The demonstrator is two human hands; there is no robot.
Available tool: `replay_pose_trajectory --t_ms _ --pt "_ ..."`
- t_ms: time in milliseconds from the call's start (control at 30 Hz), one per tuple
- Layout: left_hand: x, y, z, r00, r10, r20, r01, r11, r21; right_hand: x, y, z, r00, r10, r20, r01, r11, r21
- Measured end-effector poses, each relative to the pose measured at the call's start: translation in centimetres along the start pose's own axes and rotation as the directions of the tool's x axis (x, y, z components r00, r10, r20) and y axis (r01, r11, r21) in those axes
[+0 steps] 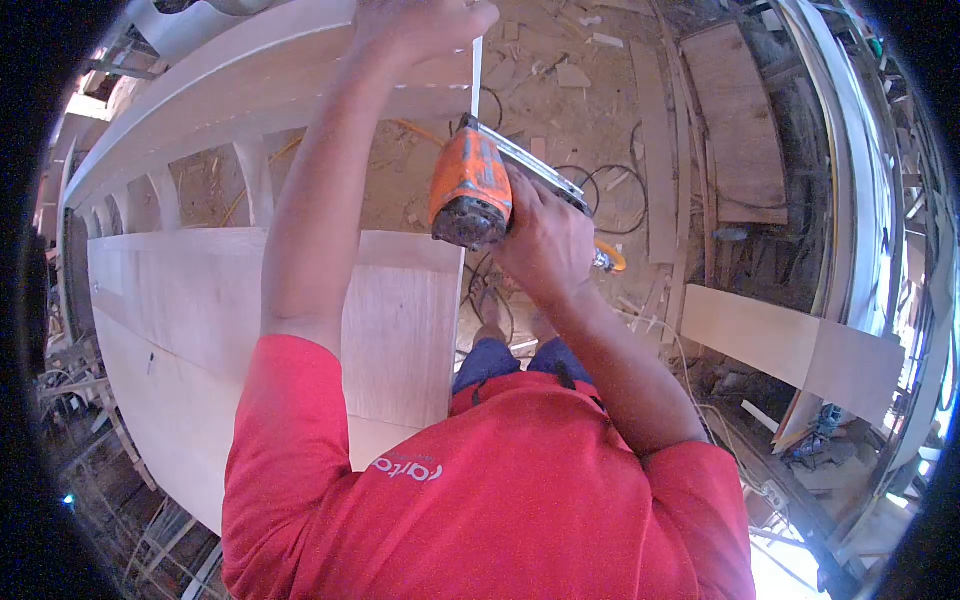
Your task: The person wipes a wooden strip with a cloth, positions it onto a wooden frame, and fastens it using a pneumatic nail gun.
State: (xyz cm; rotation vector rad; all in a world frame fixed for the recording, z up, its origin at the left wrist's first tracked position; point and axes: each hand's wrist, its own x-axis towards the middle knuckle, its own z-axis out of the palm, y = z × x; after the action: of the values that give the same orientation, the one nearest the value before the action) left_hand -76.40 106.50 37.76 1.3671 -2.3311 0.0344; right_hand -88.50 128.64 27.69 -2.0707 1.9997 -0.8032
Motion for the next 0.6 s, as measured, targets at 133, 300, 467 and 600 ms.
replay_pose_trajectory --t_ms 133,300,467,600 --pt "0.2 0.2 0.2 1.0 -0.012 0.002 0.012 1.0 -0.012 0.2 -0.6 -0.1 1.0 0.013 0.005 -0.013 1.0 0.009" --pt "0.0 0.3 0.3 1.0 -0.011 -0.02 0.011 1.0 -0.003 0.3 -1.3 0.2 0.989 0.118 0.086 -0.115 0.992 -0.042" --pt "0.1 0.5 -0.9 0.999 -0.008 0.034 0.009 0.999 -0.032 -0.1 -1.1 0.4 0.986 0.127 0.11 -0.122 0.991 -0.055" --pt "-0.1 0.1 -0.6 1.0 -0.022 0.005 0.022 0.993 -0.118 -1.3 -1.2 0.1 1.0 0.019 0.016 -0.019 1.0 -0.01"
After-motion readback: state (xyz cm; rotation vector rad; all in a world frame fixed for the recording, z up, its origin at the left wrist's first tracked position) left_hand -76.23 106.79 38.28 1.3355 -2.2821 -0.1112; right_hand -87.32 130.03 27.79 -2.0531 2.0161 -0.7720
